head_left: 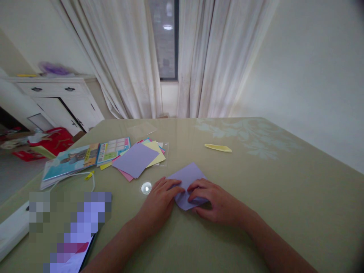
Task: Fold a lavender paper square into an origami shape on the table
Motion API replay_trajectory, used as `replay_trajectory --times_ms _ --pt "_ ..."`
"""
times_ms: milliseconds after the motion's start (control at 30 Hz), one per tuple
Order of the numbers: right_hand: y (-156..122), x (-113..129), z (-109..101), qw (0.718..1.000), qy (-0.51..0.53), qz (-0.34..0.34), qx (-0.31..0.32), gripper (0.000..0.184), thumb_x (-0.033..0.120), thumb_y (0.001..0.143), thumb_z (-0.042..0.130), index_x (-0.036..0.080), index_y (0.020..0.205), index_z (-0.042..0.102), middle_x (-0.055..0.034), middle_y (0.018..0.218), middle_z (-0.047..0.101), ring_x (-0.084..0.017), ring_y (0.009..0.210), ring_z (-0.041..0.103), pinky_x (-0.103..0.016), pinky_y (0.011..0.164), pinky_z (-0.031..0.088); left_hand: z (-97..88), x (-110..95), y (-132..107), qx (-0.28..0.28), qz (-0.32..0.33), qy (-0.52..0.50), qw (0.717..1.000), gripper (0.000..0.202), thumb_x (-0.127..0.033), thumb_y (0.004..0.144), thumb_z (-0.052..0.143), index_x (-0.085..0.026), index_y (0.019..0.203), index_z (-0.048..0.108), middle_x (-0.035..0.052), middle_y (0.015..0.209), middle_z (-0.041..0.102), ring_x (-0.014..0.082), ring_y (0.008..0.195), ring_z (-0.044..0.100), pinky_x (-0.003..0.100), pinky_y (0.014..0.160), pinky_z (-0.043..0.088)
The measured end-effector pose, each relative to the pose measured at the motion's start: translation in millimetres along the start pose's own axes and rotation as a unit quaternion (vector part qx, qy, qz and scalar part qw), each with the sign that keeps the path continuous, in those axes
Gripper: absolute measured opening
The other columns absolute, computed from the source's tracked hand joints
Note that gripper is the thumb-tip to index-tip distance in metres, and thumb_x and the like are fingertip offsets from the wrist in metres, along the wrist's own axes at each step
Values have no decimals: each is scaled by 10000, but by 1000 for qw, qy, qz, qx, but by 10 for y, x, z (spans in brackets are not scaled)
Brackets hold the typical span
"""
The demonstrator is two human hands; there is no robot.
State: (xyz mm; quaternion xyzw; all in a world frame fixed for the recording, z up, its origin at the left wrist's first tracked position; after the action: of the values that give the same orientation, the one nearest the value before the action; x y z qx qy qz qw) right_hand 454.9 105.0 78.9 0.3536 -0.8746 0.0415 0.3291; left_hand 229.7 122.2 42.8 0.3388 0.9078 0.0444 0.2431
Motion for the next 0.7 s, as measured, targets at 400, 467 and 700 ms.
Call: replay_trajectory --times_ms 400,467,700 --pt "35 -80 28 998 34 33 -50 31 193 938 685 220 954 688 -47 1069 699 -204 981 654 -327 918 503 -28 -75 -9 -7 -27 -60 998 163 -259 1019 527 -258 1057 686 75 1418 642 269 1351 559 575 1197 375" --pt "40 -80 29 997 41 38 -49 28 209 962 669 216 947 691 -45 1065 701 -198 983 654 -324 926 497 0 -62 1 -5 -30 -59 998 159 -257 1029 525 -254 1040 683 73 1410 645 270 1339 567 584 1193 373" --pt "57 -92 40 997 42 50 -46 113 185 985 625 203 910 707 -51 1051 700 -190 957 650 -318 889 488 31 -69 2 -16 -28 -40 999 115 -316 1038 556 -253 1027 651 63 1366 671 269 1318 585 570 1188 379"
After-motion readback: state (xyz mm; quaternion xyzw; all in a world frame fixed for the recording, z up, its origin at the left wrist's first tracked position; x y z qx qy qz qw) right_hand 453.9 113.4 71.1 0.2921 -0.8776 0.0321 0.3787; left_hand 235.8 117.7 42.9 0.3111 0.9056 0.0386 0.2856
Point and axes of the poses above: each hand's wrist, its own y-axis towards the middle knuckle, its own z-axis out of the palm, x = y × z, the point moved 2 cm from there along y, towards the middle knuckle
